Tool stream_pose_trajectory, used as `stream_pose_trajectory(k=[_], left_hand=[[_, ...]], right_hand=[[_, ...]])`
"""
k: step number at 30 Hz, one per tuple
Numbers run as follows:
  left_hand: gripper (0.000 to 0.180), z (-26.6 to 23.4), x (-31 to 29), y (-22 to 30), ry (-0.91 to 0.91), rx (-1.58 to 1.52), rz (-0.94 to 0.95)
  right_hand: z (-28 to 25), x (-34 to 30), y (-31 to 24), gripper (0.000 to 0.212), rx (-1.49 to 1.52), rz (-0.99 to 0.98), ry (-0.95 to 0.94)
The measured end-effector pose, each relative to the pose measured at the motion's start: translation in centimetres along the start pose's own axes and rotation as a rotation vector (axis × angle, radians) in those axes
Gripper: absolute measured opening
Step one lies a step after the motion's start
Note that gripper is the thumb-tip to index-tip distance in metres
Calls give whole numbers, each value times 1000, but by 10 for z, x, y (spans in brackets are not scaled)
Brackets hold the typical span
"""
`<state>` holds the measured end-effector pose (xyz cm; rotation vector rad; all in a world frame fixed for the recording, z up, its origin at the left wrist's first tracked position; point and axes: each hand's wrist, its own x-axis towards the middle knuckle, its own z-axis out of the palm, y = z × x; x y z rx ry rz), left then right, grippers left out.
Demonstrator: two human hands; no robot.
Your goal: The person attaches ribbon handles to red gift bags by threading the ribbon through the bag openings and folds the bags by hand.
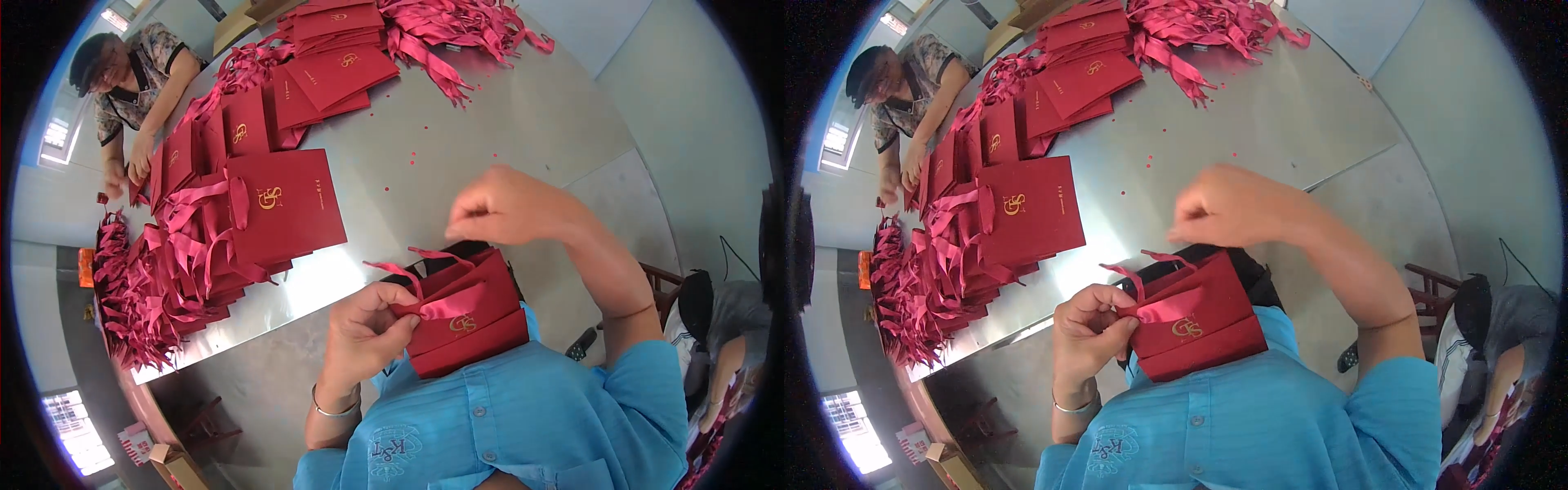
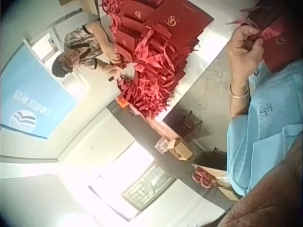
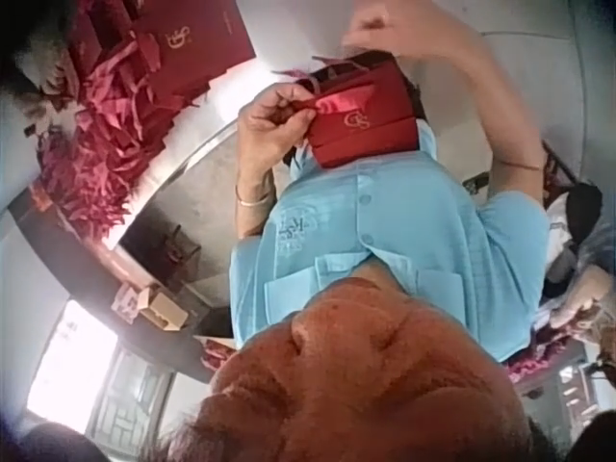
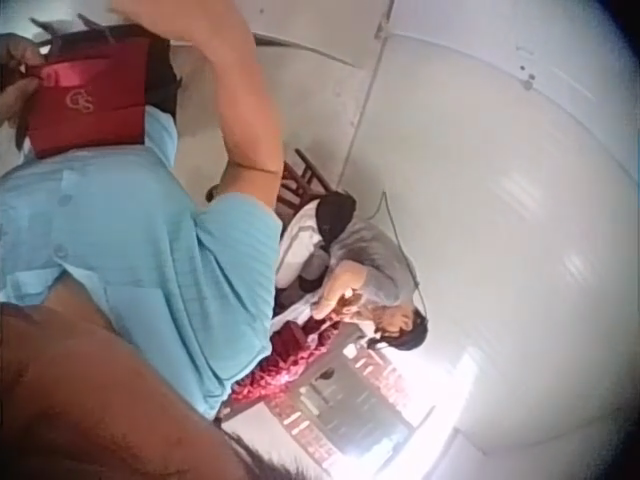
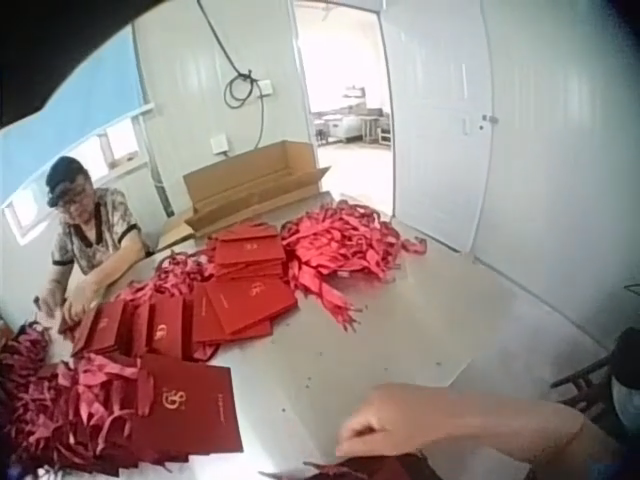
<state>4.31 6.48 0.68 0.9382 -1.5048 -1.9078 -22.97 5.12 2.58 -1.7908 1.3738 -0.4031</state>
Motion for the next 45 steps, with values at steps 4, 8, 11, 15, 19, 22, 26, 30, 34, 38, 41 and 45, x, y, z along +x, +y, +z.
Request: stream_pose_trajectory(k=[4, 8, 11, 15, 19, 22, 26, 30, 34, 38, 41, 45], left_hand=[[18, 2, 1, 6, -17, 4, 5], [18, 2, 1, 12, -33, 66, 42], [18, 3, 4, 23, -40, 166, 69], [16, -3, 25, 42, -18, 299, 175], [14, -16, 69, 84, -184, 561, 124], [14, -26, 116, 91, -276, 730, 126], [19, -40, 164, 39, -319, 967, 251], [27, -17, 150, 28, -95, 778, 175], [43, 6, 107, 14, 141, 1020, 369], [59, 32, 82, 5, 180, 1224, 497], [84, 38, 83, -4, 167, 1319, 458], [88, 35, 90, -12, 152, 1323, 407]], right_hand=[[-1, -8, 11, 29, -50, 190, -319], [6, -14, 13, 34, 289, 102, -137], [1, -11, 3, 32, 272, 146, -182], [2, -8, 10, 25, 809, 77, -158], [13, -1, 12, 13, 995, 64, 64], [27, 6, 15, 6, 1186, 12, 350], [35, 18, 31, 5, 892, 5, 625], [35, 15, 41, 11, 709, 118, 734], [42, 14, 46, 13, 632, 109, 801], [42, 14, 46, 14, 520, 177, 811], [37, 15, 40, 12, 466, 192, 788], [30, 14, 37, 5, 716, 253, 667]])
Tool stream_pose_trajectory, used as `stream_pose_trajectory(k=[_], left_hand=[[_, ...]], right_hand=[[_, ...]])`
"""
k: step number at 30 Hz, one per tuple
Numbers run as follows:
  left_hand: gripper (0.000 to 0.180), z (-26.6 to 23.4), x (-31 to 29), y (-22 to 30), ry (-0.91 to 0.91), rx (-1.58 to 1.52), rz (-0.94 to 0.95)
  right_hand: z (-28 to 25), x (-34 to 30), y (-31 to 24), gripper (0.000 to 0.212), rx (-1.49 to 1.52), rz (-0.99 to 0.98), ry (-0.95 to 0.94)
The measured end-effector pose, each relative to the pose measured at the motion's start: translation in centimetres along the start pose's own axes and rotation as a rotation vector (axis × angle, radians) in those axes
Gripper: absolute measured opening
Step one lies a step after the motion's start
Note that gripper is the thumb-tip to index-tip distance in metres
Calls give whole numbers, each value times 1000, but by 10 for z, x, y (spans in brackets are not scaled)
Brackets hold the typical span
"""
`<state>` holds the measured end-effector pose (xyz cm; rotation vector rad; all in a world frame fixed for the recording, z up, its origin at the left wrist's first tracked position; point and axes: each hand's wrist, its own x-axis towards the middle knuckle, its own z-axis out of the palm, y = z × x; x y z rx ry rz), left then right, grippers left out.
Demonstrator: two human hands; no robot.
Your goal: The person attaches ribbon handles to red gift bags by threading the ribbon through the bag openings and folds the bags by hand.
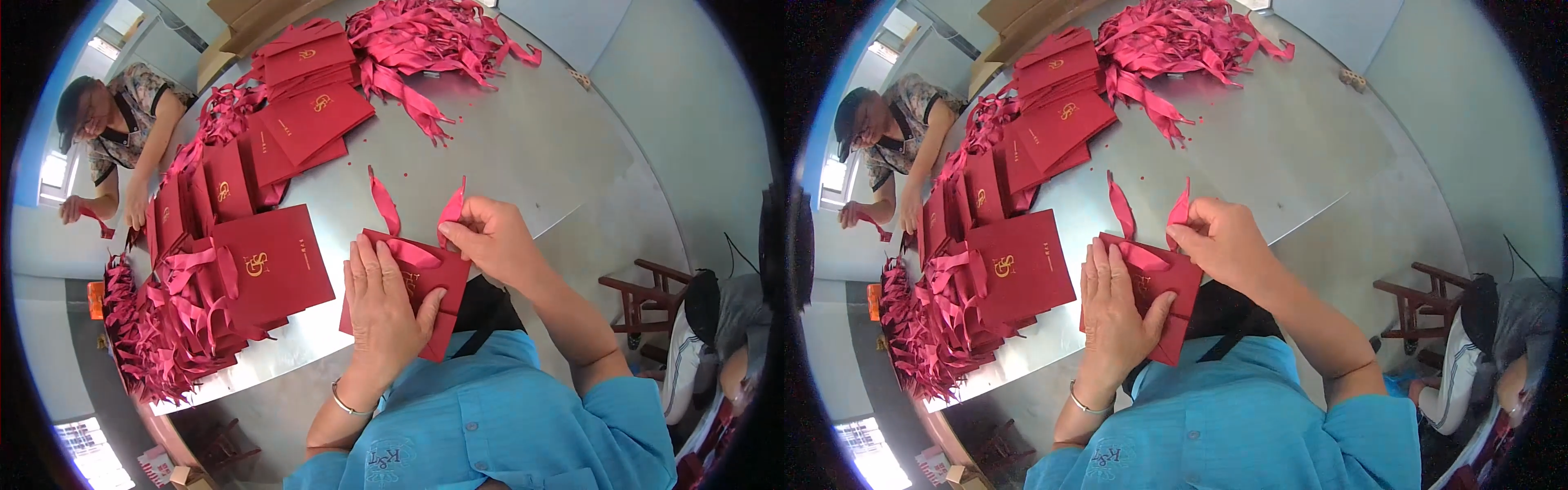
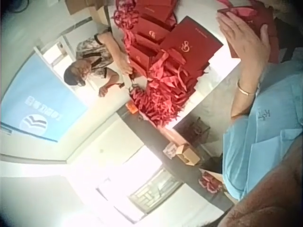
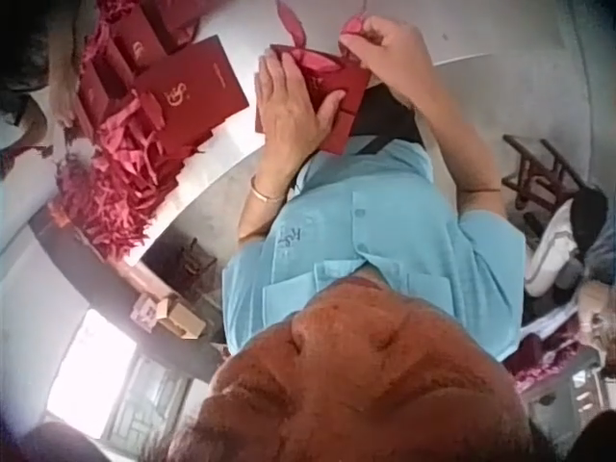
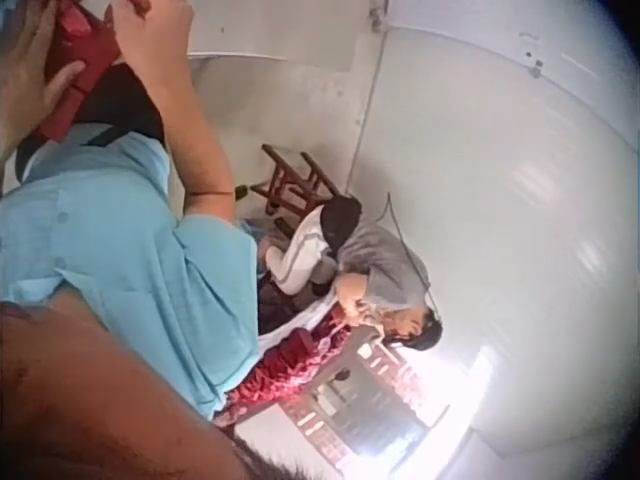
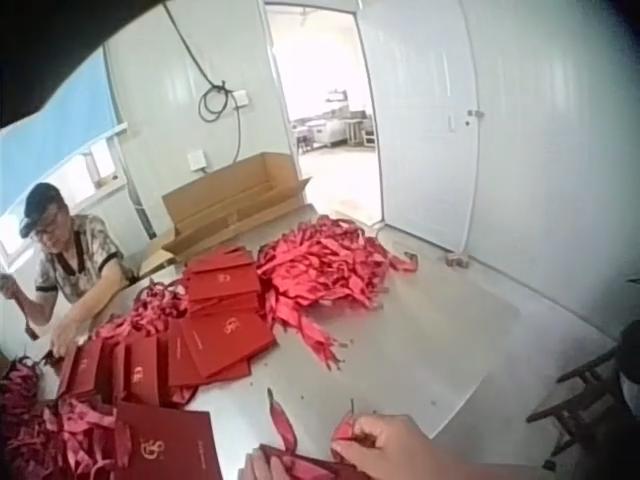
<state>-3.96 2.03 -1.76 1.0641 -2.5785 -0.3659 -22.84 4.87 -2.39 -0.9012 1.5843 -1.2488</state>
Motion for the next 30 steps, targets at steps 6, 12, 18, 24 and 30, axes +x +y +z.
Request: stream_pose_trajectory(k=[6, 12, 18, 24, 30], left_hand=[[69, -13, 13, 11, 96, -86, 145], [16, -9, 51, -9, 47, -268, 266], [10, 6, 59, -22, -97, -553, 156], [11, 11, 60, -22, 11, -512, 222], [12, 15, 59, -26, 35, -538, 249]], right_hand=[[-3, 4, 6, 12, 53, -62, -120], [-3, 7, 6, 10, 41, 18, -89], [-1, 7, 5, 6, -68, -23, -11], [7, 9, 11, 9, -350, -151, 218], [13, 13, 20, 13, -516, -290, 433]])
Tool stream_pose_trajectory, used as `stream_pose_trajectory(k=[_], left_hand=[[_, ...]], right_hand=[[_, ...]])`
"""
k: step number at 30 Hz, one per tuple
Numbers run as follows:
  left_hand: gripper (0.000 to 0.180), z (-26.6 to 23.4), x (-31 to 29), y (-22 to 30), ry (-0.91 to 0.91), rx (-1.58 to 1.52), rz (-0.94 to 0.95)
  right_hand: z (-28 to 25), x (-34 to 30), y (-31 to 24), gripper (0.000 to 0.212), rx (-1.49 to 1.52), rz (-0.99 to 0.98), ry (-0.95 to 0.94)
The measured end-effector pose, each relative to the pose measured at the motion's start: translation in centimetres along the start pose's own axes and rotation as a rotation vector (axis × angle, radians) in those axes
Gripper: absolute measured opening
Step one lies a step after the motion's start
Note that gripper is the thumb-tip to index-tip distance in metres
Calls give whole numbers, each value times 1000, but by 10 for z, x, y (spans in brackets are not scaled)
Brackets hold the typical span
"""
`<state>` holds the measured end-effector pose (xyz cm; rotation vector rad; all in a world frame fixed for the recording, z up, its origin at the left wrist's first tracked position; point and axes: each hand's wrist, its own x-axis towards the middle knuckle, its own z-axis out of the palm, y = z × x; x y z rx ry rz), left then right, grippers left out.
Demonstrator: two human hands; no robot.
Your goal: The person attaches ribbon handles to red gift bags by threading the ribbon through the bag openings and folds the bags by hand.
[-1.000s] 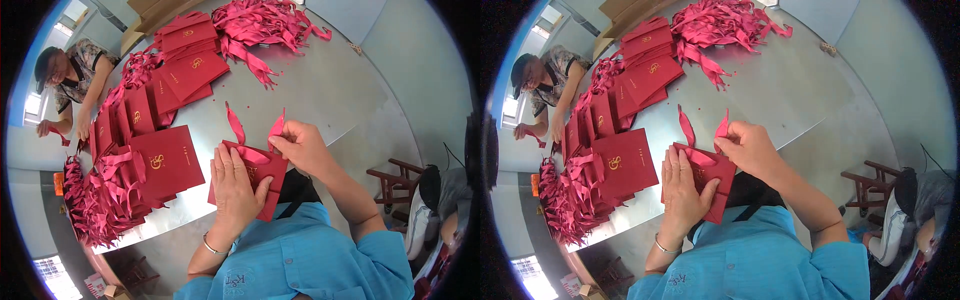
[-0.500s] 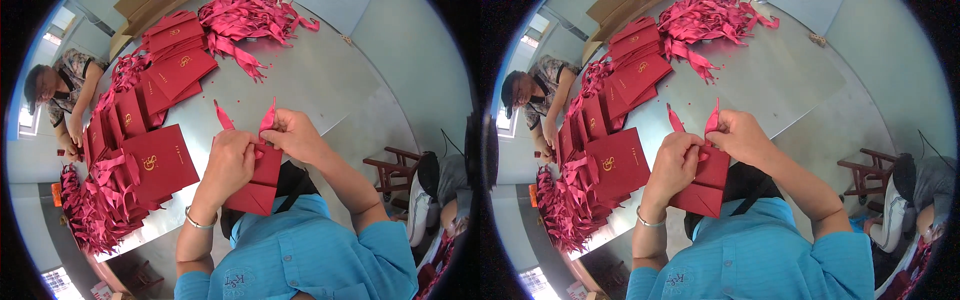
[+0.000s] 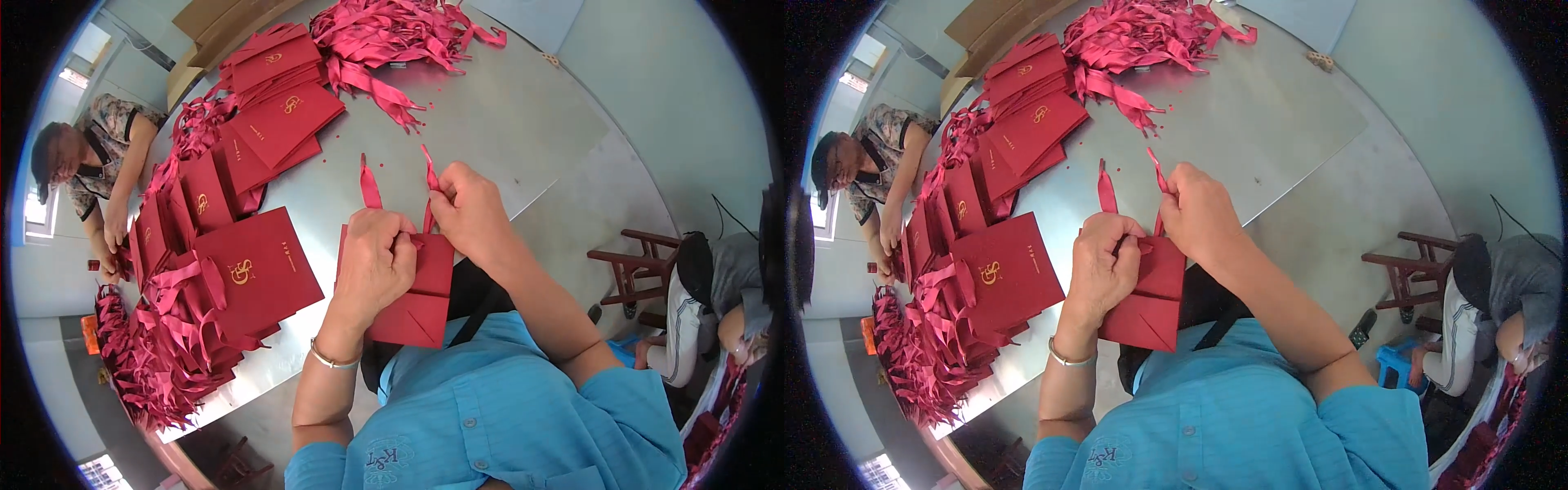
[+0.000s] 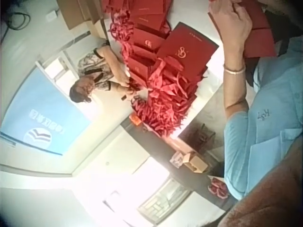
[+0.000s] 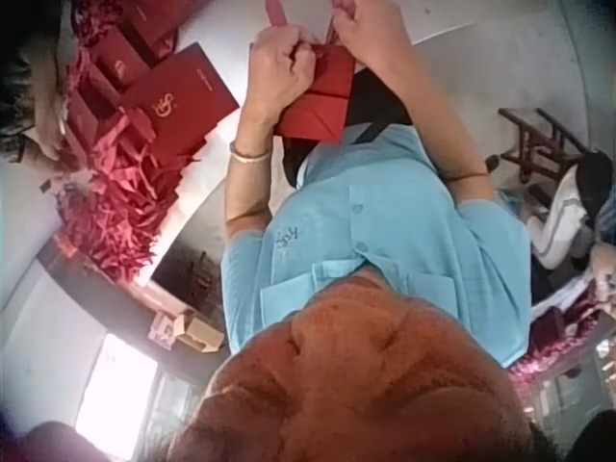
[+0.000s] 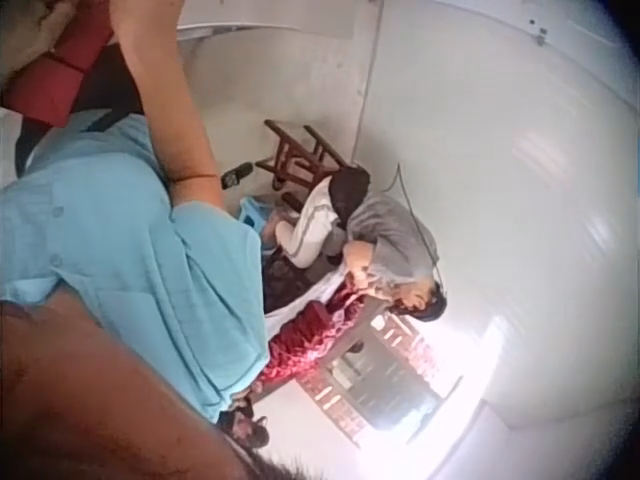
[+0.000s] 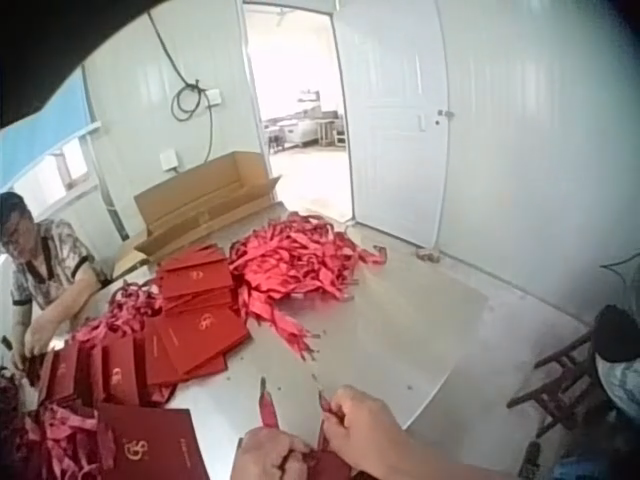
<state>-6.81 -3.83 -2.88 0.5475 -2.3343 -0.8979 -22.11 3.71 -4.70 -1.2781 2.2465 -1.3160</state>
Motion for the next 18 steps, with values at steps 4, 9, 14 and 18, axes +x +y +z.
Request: stream_pose_trajectory(k=[4, 9, 14, 18], left_hand=[[16, -9, -3, 3, 97, 111, 111], [25, -40, -22, 27, 243, 475, 65], [28, -43, -57, 36, 170, 449, -47], [35, -22, -56, 34, 125, 527, -46]], right_hand=[[0, 0, -1, 14, 3, -71, -7], [-15, -13, -5, 21, 23, -26, 94], [-27, -35, -15, 19, -20, -489, 92], [-20, -42, -28, 21, -110, -785, 84]])
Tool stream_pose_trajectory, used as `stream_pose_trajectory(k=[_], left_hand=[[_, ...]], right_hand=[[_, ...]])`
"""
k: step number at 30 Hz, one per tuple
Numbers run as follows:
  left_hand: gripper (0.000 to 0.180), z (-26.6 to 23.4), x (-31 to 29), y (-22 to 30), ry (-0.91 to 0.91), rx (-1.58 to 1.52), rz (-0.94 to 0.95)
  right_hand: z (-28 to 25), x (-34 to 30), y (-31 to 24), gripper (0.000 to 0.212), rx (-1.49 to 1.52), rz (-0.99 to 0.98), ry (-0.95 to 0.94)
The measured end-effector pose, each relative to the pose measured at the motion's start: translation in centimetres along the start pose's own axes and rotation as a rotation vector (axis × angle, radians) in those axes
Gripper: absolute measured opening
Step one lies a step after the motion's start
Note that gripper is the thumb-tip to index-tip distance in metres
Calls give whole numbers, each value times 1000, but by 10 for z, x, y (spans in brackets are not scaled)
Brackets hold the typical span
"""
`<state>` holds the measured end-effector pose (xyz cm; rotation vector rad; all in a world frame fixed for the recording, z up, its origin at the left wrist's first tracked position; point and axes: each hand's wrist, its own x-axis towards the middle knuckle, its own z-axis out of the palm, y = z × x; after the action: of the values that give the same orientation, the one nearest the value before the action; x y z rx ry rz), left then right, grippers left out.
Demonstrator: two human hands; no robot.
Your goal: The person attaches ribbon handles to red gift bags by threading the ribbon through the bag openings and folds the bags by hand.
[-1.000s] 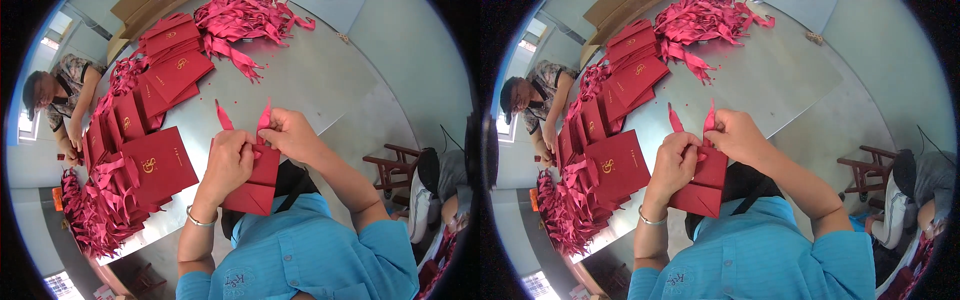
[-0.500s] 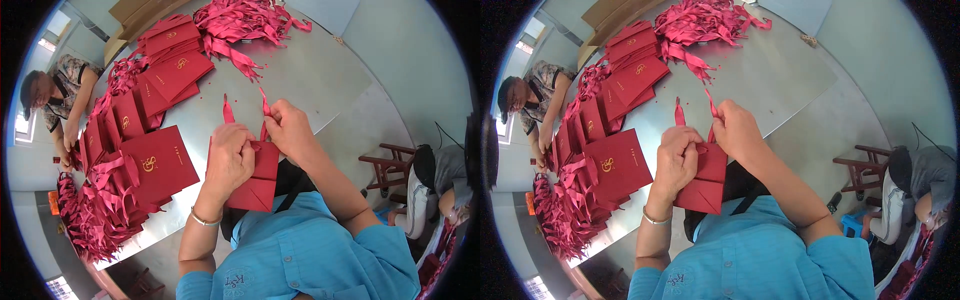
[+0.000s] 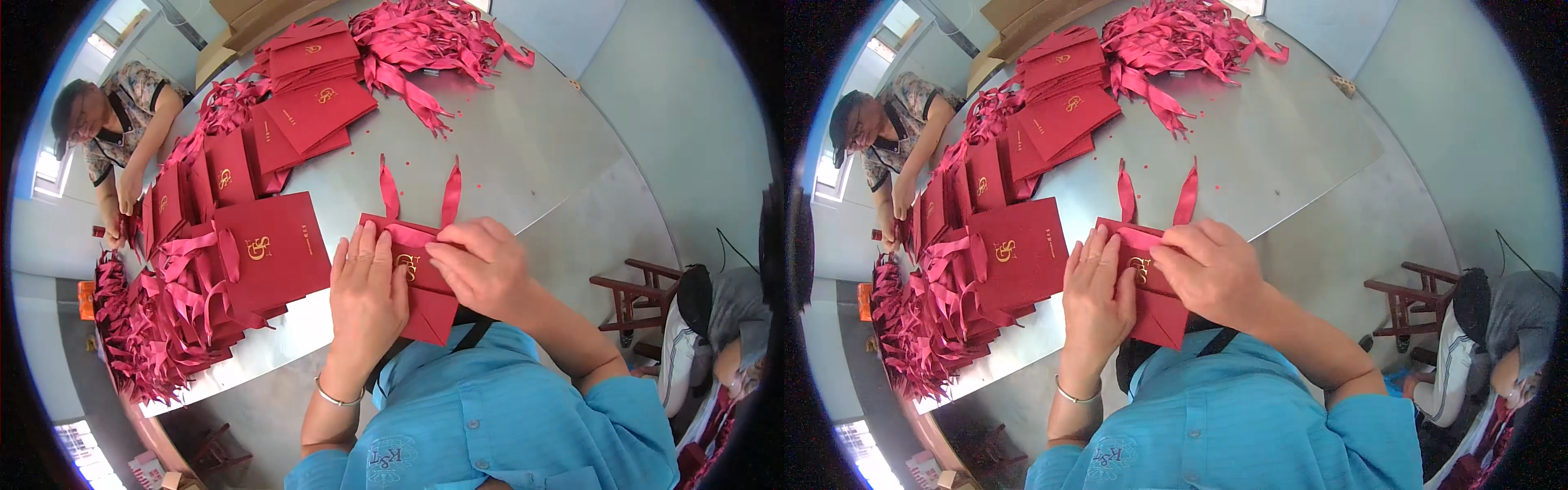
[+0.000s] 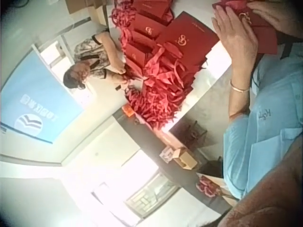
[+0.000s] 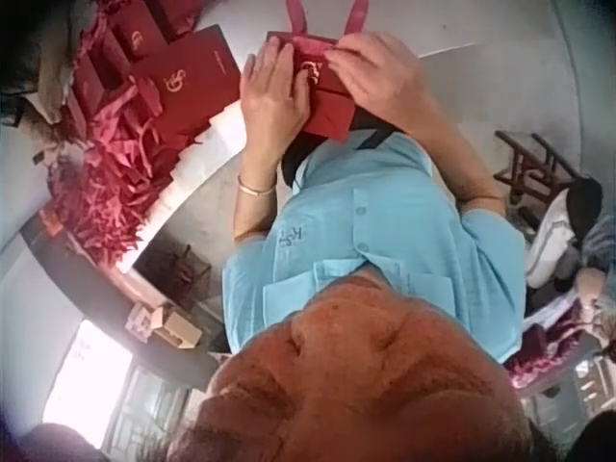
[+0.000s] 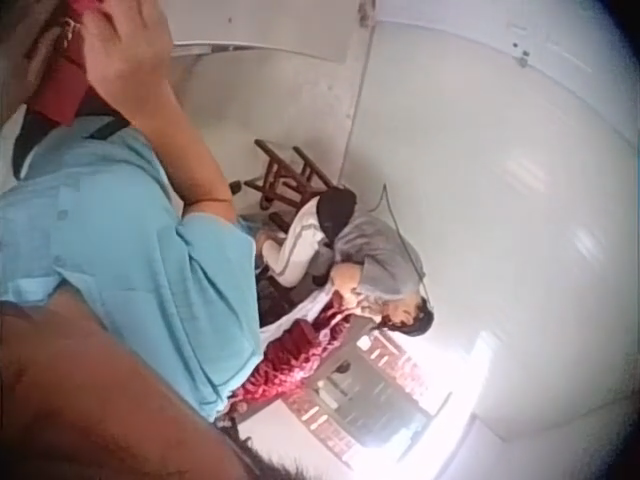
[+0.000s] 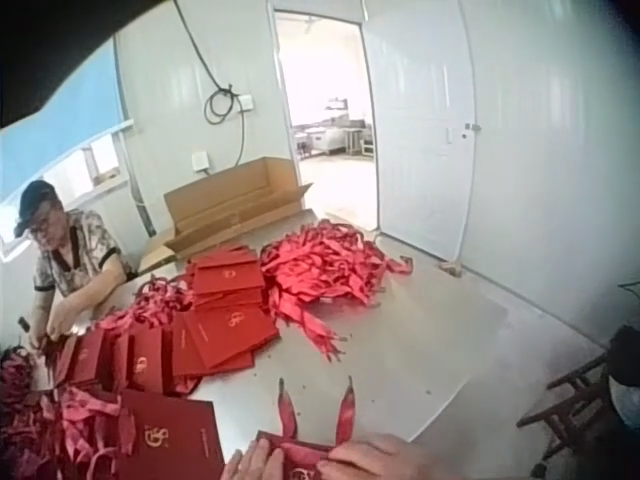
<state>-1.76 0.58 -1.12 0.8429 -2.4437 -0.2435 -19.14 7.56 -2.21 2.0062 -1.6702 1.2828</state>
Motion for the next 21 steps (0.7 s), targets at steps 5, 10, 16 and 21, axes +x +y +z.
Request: stream_pose_trajectory(k=[5, 10, 16, 21], left_hand=[[44, 20, -9, -4, -58, 80, -23], [42, 19, -11, -7, -33, 39, -31], [39, 14, -8, -2, -17, 47, 11], [40, 14, -8, 25, -2, 21, 6]], right_hand=[[3, -9, 11, 27, -56, 37, -147], [-9, -10, 29, 25, 71, 199, -106], [-11, 6, 57, 24, 85, -19, -302], [-3, 7, 65, 20, 129, -109, -383]])
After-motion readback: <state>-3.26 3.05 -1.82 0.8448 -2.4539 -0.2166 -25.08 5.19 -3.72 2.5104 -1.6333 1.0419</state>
